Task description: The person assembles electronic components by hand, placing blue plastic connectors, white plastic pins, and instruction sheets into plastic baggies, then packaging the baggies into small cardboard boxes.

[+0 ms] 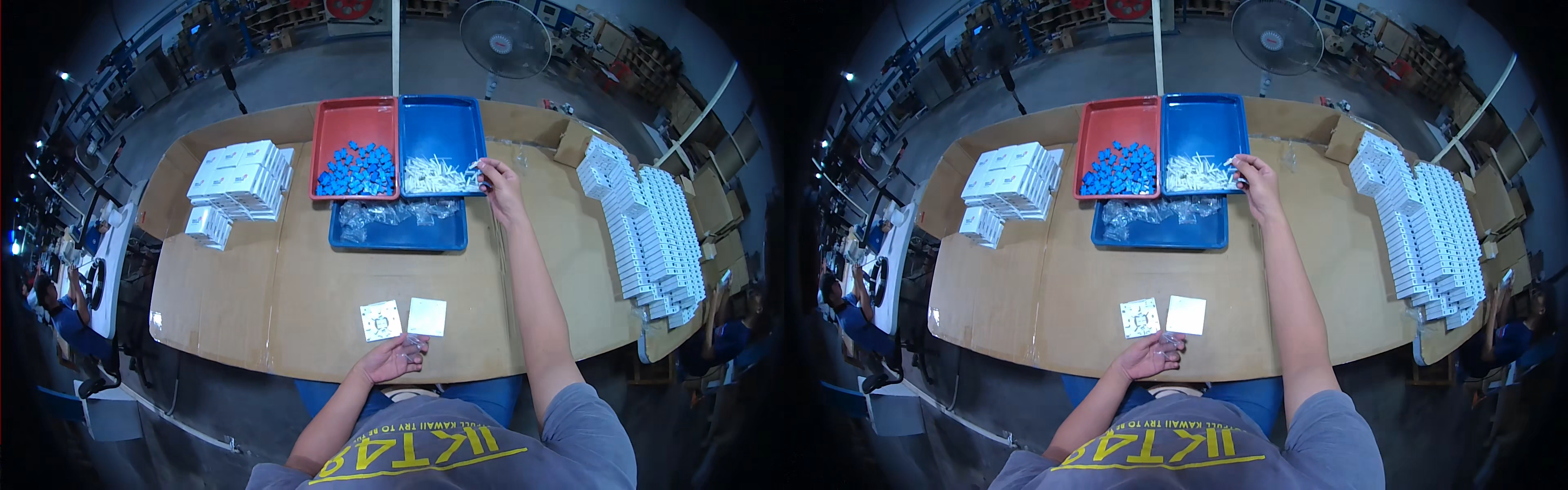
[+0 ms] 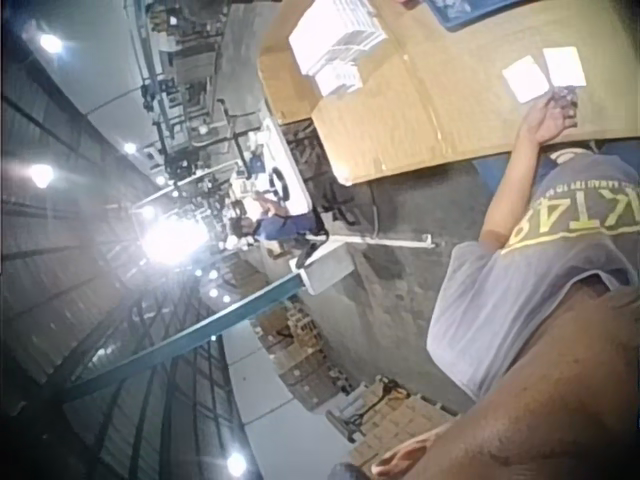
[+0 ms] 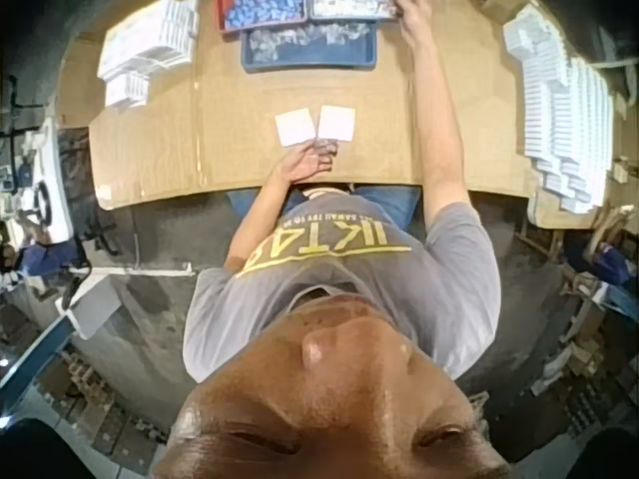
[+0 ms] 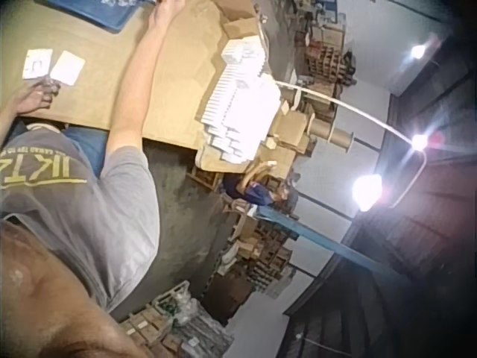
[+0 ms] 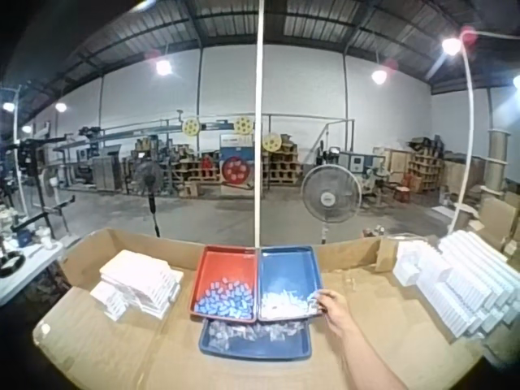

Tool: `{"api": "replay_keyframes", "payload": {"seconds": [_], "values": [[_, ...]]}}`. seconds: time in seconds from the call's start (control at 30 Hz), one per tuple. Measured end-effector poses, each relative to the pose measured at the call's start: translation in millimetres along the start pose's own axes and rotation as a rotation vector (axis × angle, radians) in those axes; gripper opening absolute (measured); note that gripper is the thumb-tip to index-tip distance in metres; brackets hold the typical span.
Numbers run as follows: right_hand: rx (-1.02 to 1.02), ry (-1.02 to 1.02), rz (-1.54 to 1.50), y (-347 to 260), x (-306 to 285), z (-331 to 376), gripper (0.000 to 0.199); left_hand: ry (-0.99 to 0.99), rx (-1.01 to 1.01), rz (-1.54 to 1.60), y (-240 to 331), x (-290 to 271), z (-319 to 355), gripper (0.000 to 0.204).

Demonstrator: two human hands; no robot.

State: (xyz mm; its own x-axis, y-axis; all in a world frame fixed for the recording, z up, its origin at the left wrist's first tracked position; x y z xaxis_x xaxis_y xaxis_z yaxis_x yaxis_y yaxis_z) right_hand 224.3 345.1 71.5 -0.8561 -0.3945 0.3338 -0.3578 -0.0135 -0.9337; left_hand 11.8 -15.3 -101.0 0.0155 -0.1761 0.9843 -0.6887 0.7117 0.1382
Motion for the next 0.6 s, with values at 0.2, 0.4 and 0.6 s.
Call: {"api": "replay_keyframes", "payload": {"seconds": [0.2,0.4,0.6], "values": [[0.175,0.002,0.198,32.6,18.6,130.0,0.018,0.157,0.183,-0.096,2.7,15.7,-11.5,0.054],[0.332,-0.165,0.198,57.5,73.8,232.2,0.014,0.211,0.168,-0.083,12.8,55.1,-30.4,0.055],[0.332,-0.302,0.358,31.3,85.4,231.1,0.014,0.297,0.105,-0.273,12.0,77.9,-43.2,0.051]]}}
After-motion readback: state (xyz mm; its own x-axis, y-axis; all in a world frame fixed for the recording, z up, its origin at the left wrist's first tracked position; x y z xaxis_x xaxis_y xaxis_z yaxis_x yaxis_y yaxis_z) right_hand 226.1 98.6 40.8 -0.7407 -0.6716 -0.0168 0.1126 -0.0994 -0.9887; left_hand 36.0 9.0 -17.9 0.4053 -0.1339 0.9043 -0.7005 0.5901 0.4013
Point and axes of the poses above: each hand's wrist, its own z-axis away from the middle knuckle, its own x-axis out of the palm, y = z × x, the point moved 2 cm from there along -z, towards the middle knuckle, and after that the axes turned 15 degrees about -y, right-handed, at the moved point
